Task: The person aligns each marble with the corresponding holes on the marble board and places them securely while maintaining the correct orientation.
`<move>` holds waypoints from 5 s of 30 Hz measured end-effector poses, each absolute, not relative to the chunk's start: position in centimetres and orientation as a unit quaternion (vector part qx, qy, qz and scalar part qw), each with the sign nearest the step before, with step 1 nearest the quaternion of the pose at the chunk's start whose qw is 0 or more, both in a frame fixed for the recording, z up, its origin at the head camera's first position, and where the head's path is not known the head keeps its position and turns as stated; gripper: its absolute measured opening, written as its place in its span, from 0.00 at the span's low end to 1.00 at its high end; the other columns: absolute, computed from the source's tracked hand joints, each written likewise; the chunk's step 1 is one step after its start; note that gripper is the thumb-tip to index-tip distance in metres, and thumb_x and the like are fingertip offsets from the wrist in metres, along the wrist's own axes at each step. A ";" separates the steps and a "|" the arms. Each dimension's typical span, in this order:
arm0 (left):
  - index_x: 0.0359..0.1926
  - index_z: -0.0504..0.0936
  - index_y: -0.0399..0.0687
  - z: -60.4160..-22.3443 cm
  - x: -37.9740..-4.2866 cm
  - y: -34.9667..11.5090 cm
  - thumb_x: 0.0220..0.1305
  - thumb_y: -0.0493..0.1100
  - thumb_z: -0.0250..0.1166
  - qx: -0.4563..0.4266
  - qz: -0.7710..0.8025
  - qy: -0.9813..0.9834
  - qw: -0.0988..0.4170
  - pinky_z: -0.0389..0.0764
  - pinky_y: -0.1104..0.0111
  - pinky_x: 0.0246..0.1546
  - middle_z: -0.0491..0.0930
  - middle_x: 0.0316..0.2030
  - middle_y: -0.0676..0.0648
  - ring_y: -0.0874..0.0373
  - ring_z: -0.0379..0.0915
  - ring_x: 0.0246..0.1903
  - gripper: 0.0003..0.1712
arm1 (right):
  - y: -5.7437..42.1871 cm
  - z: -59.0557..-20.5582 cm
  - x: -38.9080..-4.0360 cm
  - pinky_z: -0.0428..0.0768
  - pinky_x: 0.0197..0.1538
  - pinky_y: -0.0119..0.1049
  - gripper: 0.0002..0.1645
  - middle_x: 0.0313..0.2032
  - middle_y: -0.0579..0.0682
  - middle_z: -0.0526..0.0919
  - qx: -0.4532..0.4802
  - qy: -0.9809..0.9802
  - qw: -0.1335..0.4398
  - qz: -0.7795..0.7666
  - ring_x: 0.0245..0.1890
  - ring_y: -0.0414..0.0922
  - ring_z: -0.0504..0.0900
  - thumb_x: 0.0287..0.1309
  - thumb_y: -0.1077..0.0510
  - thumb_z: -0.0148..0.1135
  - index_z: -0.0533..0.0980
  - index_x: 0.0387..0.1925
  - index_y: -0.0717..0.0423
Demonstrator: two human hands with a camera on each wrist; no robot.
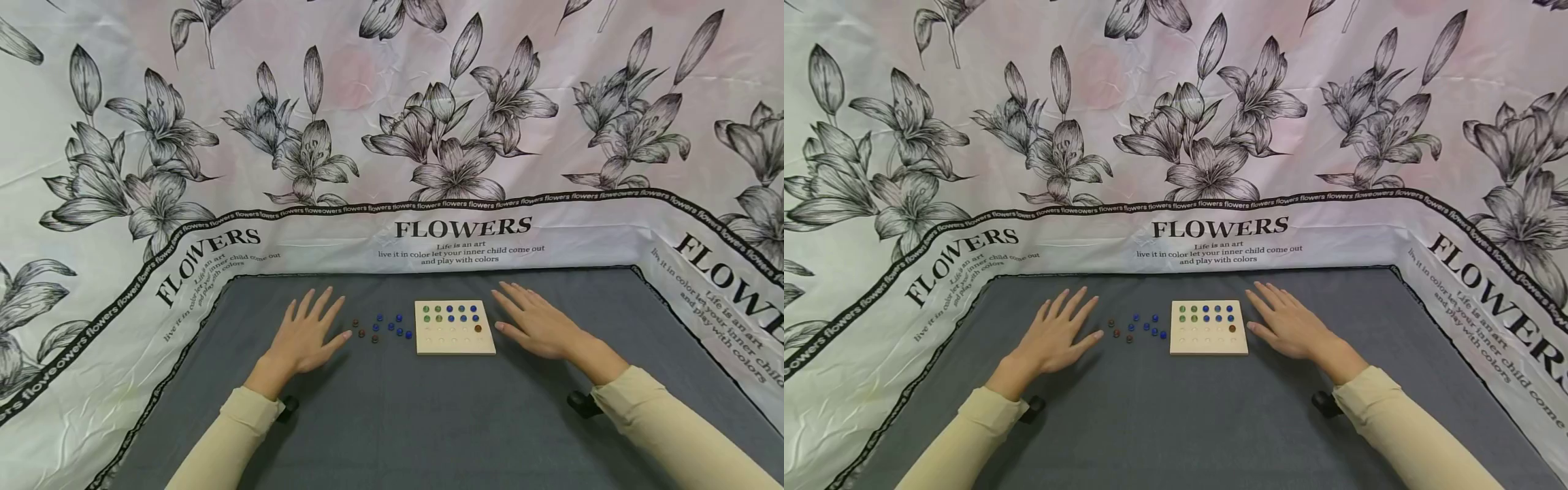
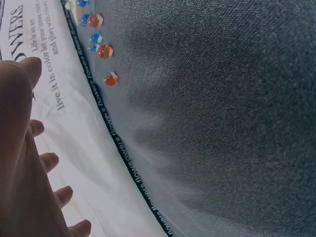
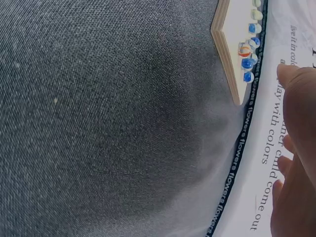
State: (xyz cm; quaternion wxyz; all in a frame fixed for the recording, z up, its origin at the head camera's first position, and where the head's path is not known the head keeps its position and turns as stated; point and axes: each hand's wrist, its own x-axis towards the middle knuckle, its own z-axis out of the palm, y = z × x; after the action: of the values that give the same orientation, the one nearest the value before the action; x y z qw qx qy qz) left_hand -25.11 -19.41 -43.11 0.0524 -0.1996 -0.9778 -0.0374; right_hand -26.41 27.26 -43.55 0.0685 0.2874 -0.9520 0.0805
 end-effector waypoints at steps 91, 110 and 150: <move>0.40 0.85 0.43 -46.8 -30.6 -16.2 0.66 0.38 0.71 -0.120 -0.328 -0.937 0.001 0.76 0.62 0.35 0.79 0.32 0.51 0.59 0.74 0.30 0.04 | 26.8 -47.6 -27.9 0.56 0.70 0.68 0.35 0.76 0.69 0.56 0.304 -0.934 -0.050 0.178 0.75 0.72 0.52 0.81 0.48 0.43 0.56 0.78 0.64; 0.43 0.84 0.42 -45.9 -29.7 -15.7 0.69 0.39 0.69 -0.135 -0.376 -0.914 0.068 0.81 0.58 0.40 0.83 0.35 0.49 0.57 0.78 0.35 0.05 | 26.8 -47.4 -27.7 0.56 0.71 0.66 0.36 0.77 0.67 0.55 0.297 -0.938 -0.058 0.168 0.75 0.70 0.51 0.81 0.47 0.43 0.54 0.79 0.62; 0.45 0.85 0.41 -42.8 -28.4 -5.9 0.68 0.38 0.70 -0.234 -0.420 -0.876 0.029 0.81 0.69 0.37 0.85 0.36 0.49 0.60 0.80 0.34 0.07 | 27.5 -49.4 -29.0 0.54 0.75 0.62 0.37 0.79 0.59 0.52 0.282 -0.944 -0.062 0.161 0.79 0.63 0.48 0.81 0.44 0.42 0.52 0.80 0.57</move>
State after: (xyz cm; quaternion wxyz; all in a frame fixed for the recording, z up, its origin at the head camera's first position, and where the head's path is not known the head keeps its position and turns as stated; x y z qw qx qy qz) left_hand -28.37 -5.86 -42.84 0.0286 -0.2343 -0.8763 -0.4200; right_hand -29.02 27.50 -49.42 -0.0615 0.2819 -0.9438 0.1614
